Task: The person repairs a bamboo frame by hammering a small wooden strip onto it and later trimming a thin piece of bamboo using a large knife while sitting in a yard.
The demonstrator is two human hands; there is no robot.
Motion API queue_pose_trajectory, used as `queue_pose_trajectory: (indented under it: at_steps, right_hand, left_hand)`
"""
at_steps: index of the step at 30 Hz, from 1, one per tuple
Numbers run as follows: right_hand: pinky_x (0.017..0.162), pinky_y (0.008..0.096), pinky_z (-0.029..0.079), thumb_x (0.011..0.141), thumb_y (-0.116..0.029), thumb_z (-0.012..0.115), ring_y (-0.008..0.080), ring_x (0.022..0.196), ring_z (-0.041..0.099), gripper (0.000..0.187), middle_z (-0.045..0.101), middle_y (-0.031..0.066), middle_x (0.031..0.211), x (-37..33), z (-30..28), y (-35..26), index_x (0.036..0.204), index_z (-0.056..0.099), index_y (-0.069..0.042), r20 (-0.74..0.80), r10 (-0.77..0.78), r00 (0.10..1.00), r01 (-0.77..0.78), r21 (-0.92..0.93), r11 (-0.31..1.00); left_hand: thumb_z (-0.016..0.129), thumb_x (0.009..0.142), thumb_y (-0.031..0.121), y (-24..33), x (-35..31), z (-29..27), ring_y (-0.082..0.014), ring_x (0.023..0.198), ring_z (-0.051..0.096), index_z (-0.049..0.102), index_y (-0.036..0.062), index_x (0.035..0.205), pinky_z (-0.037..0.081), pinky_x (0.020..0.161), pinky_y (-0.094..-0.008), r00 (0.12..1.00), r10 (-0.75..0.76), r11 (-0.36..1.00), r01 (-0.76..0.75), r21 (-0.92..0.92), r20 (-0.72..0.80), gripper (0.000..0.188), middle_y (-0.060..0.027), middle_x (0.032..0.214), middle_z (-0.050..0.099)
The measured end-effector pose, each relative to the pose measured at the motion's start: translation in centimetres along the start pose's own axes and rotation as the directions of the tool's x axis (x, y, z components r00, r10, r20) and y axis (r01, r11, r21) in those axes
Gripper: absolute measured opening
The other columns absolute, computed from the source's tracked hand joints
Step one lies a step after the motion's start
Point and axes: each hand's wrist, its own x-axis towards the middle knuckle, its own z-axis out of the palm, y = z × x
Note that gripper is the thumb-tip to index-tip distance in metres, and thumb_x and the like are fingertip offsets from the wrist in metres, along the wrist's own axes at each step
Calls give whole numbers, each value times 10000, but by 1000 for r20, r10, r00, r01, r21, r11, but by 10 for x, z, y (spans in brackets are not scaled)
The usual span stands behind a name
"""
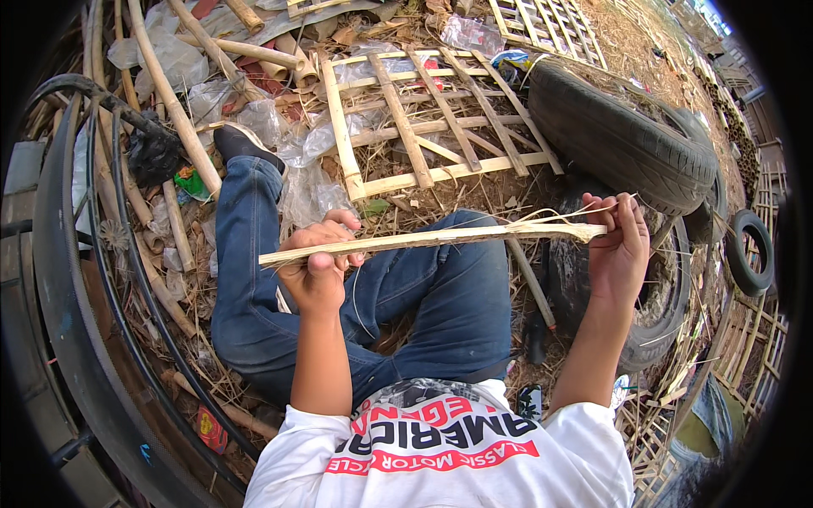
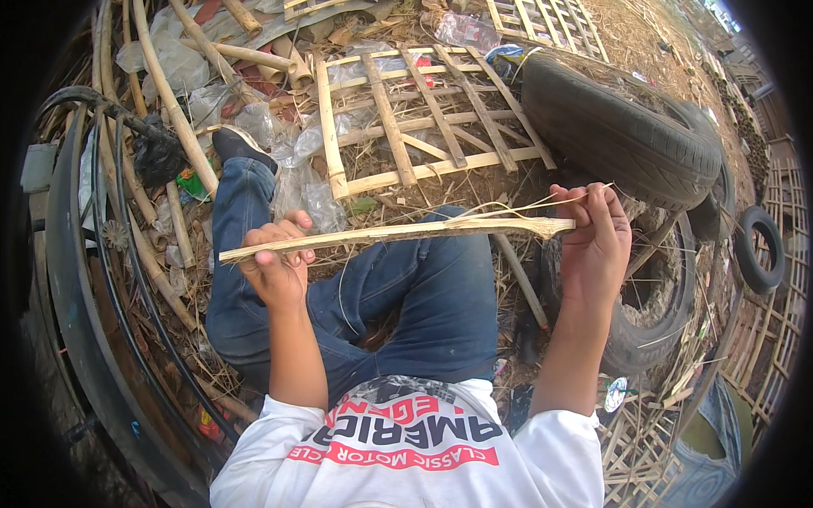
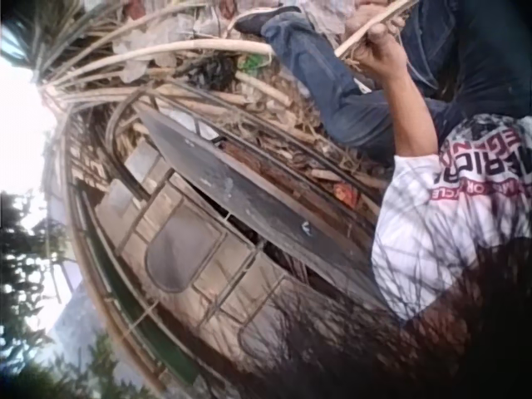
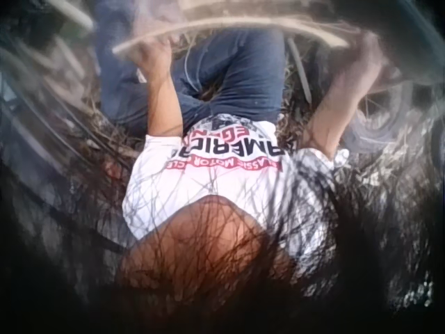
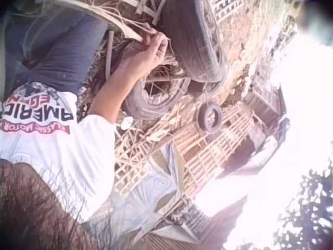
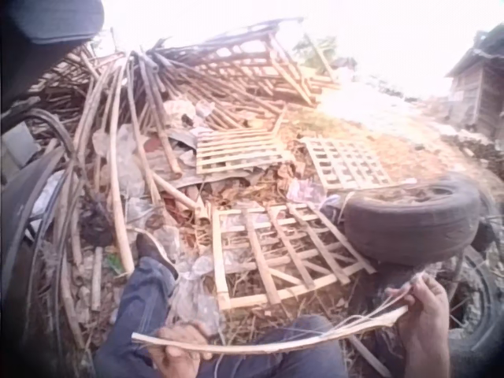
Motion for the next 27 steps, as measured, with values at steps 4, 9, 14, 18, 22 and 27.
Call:
queue_pose_trajectory:
  at_steps: [4,9,14,18,22,27]
  right_hand:
    - [960,407,490,941,-104,574,272,940,654,110,665,111,847,2,-4,11,936,579,7,-90,99,991,-88,115,989]
    - [935,390,494,976,-180,532,271,1056,626,175,675,137,1001,-1,-7,27,983,579,-12,-71,151,986,-142,117,983]
    - [1078,467,325,957,-516,474,292,1342,366,689,406,203,1419,-21,5,56,1379,339,11,24,369,929,-369,124,921]
    - [1116,475,242,896,-315,655,302,1372,310,741,334,222,1462,-35,8,81,1438,267,9,-115,-17,993,-55,-592,804]
    - [1046,421,365,900,-281,656,248,1223,501,671,527,212,1289,-36,-4,80,1388,327,41,-37,271,962,-247,-538,806]
    - [980,402,450,944,-288,584,259,1140,574,568,599,202,1182,-72,26,113,1354,346,25,215,629,747,-642,-14,767]
  left_hand:
    - [642,912,307,6,2,5,-179,548,610,552,62,756,492,793,-455,999,48,999,-48,10,10,304,-38,577,579]
    - [593,923,384,13,0,5,-189,558,604,532,60,803,489,847,-491,998,53,981,-56,184,21,351,-30,599,553]
    - [574,931,416,12,-19,11,-217,591,612,532,24,875,503,861,-525,984,152,938,-115,326,-89,399,-72,638,557]
    - [609,929,354,-2,-28,14,-246,628,670,570,6,867,534,829,-528,975,215,895,-173,412,-59,356,-117,667,645]
    - [601,934,336,-8,-36,8,-291,738,703,584,7,908,547,820,-517,978,206,865,-175,470,-16,331,-151,719,668]
    - [605,935,275,-31,-64,26,-323,804,704,587,-3,911,549,826,-508,985,151,863,-173,474,84,279,-165,793,682]
